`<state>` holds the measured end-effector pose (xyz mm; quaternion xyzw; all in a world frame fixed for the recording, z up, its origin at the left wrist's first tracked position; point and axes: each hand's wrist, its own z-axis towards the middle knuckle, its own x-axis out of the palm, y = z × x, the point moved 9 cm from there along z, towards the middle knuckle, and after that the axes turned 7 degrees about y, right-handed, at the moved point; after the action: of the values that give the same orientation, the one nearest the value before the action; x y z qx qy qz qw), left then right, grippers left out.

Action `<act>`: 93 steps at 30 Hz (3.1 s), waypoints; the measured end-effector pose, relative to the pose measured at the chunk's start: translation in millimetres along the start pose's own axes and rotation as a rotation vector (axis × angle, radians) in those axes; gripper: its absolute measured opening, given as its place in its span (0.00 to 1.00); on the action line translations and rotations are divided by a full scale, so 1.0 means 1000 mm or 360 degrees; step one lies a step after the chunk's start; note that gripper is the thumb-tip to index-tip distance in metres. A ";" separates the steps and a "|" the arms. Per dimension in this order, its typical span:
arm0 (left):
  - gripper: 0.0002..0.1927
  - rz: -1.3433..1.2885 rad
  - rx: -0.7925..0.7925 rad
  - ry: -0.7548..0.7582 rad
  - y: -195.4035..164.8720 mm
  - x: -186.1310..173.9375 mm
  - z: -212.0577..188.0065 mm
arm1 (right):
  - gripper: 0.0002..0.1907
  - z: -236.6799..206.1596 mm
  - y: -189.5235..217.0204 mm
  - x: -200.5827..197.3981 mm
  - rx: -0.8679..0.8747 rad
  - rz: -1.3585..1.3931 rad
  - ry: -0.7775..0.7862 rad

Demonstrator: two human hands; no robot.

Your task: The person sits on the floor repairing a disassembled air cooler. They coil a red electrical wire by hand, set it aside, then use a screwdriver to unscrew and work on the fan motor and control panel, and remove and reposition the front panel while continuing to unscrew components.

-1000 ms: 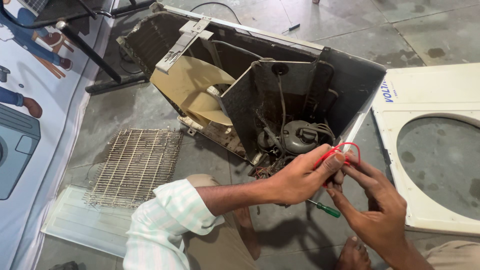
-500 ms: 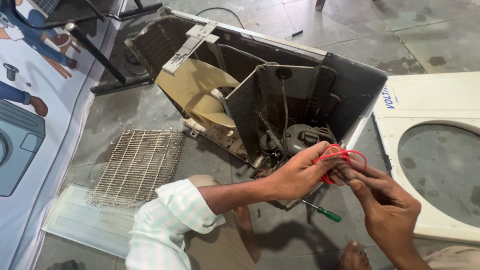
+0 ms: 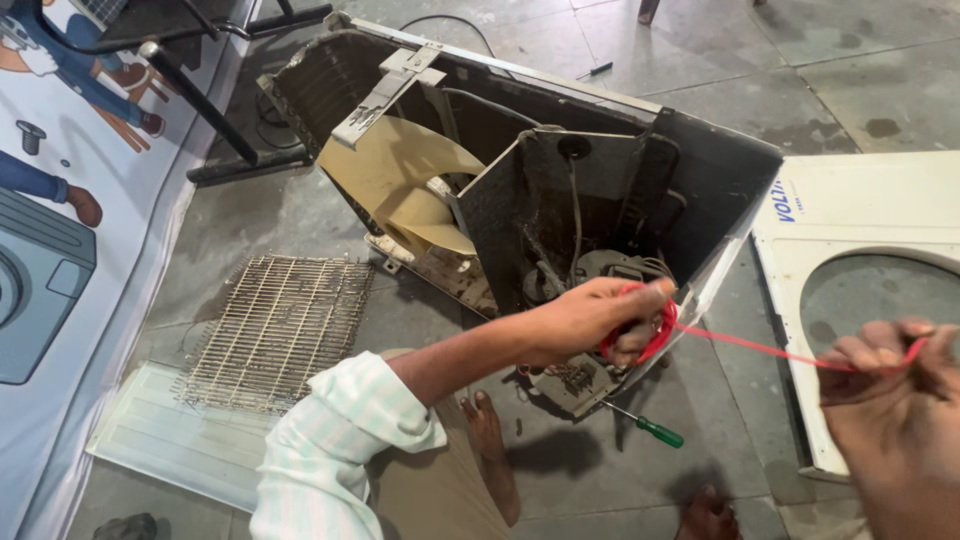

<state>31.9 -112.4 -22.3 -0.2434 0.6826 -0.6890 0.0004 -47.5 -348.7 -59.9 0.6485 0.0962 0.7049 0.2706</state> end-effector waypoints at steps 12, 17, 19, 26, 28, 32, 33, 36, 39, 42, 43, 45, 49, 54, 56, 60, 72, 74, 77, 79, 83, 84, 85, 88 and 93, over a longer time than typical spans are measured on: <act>0.25 0.0322 -0.0143 -0.0038 0.001 0.002 -0.003 | 0.11 0.008 0.045 -0.050 -0.0231 -0.0151 0.0253; 0.28 0.0331 -0.0166 -0.0358 0.013 -0.019 0.000 | 0.03 -0.026 0.038 0.000 -0.0739 -0.0917 -0.0021; 0.27 0.0256 -0.0170 -0.0411 0.021 -0.020 0.000 | 0.06 -0.064 0.029 0.047 -0.1144 -0.1713 -0.0117; 0.25 0.0074 -0.0128 -0.0235 0.031 0.002 0.003 | 0.18 -0.068 -0.058 0.136 -0.0945 -0.2935 0.0379; 0.23 0.0052 -0.0056 -0.0155 0.030 0.012 0.002 | 0.18 -0.066 -0.056 0.141 -0.0963 -0.2903 0.0359; 0.22 0.0063 0.0051 -0.0138 0.028 0.026 0.000 | 0.17 -0.067 -0.055 0.145 -0.0998 -0.2864 0.0427; 0.22 0.0095 0.0056 -0.0168 0.028 0.026 -0.001 | 0.15 -0.065 -0.051 0.140 -0.0926 -0.2808 0.0367; 0.21 0.0371 0.0076 -0.0166 0.022 0.030 -0.001 | 0.11 -0.056 -0.046 0.118 -0.0614 -0.2581 0.0224; 0.25 0.0264 0.0017 -0.0006 0.023 0.040 0.000 | 0.09 -0.047 -0.048 0.098 -0.0397 -0.2164 0.0129; 0.27 0.0392 0.0139 -0.0022 0.016 0.049 -0.002 | 0.06 -0.048 -0.043 0.095 -0.0594 -0.1937 0.0025; 0.26 0.0464 0.0166 -0.0068 0.014 0.049 -0.002 | 0.05 -0.047 -0.044 0.098 -0.0589 -0.2055 0.0032; 0.24 0.0600 0.0224 -0.0150 0.010 0.048 -0.002 | 0.08 -0.045 -0.043 0.112 -0.0635 -0.2342 0.0156; 0.24 0.0670 0.0231 -0.0017 0.010 0.050 0.000 | 0.23 -0.053 -0.043 0.157 -0.1034 -0.2950 0.0666; 0.27 0.1095 0.0385 0.0212 -0.001 0.056 -0.005 | 0.22 -0.047 -0.050 0.165 -0.0940 -0.2740 0.1158; 0.25 0.1141 0.0324 0.0257 0.001 0.052 -0.004 | 0.18 -0.048 -0.052 0.158 -0.0917 -0.2851 0.1172; 0.24 0.1517 0.0427 0.0231 -0.006 0.048 -0.006 | 0.16 -0.044 -0.053 0.132 -0.0761 -0.2910 0.0990; 0.21 0.1641 0.0553 -0.0098 -0.020 0.038 -0.008 | 0.19 -0.046 -0.048 0.134 -0.0899 -0.3009 0.0848; 0.18 0.1563 0.0566 -0.0134 -0.020 0.036 -0.006 | 0.18 -0.046 -0.044 0.141 -0.0934 -0.2968 0.0786; 0.15 0.1609 0.0693 -0.0213 -0.025 0.037 -0.007 | 0.18 -0.044 -0.042 0.145 -0.0875 -0.2925 0.0684; 0.15 0.1672 0.0744 -0.0245 -0.027 0.038 -0.008 | 0.17 -0.044 -0.042 0.147 -0.0877 -0.2890 0.0653; 0.14 0.1684 0.0657 -0.0295 -0.027 0.035 -0.008 | 0.15 -0.043 -0.037 0.139 -0.0852 -0.2849 0.0527; 0.14 0.1667 0.0622 -0.0317 -0.027 0.034 -0.008 | 0.16 -0.042 -0.038 0.135 -0.0786 -0.2849 0.0535; 0.14 0.1621 0.0629 -0.0321 -0.027 0.034 -0.009 | 0.16 -0.041 -0.039 0.130 -0.0721 -0.2851 0.0543; 0.16 0.1508 0.0688 -0.0320 -0.030 0.038 -0.010 | 0.15 -0.041 -0.040 0.112 -0.0611 -0.2833 0.0375; 0.17 0.1384 0.0772 -0.0124 -0.036 0.039 -0.010 | 0.11 -0.037 -0.037 0.063 -0.0369 -0.2286 0.0104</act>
<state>6.1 -113.1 25.3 0.0453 0.5405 -0.7544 0.3697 -74.1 -277.8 -28.7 0.3710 0.4308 0.3780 0.7306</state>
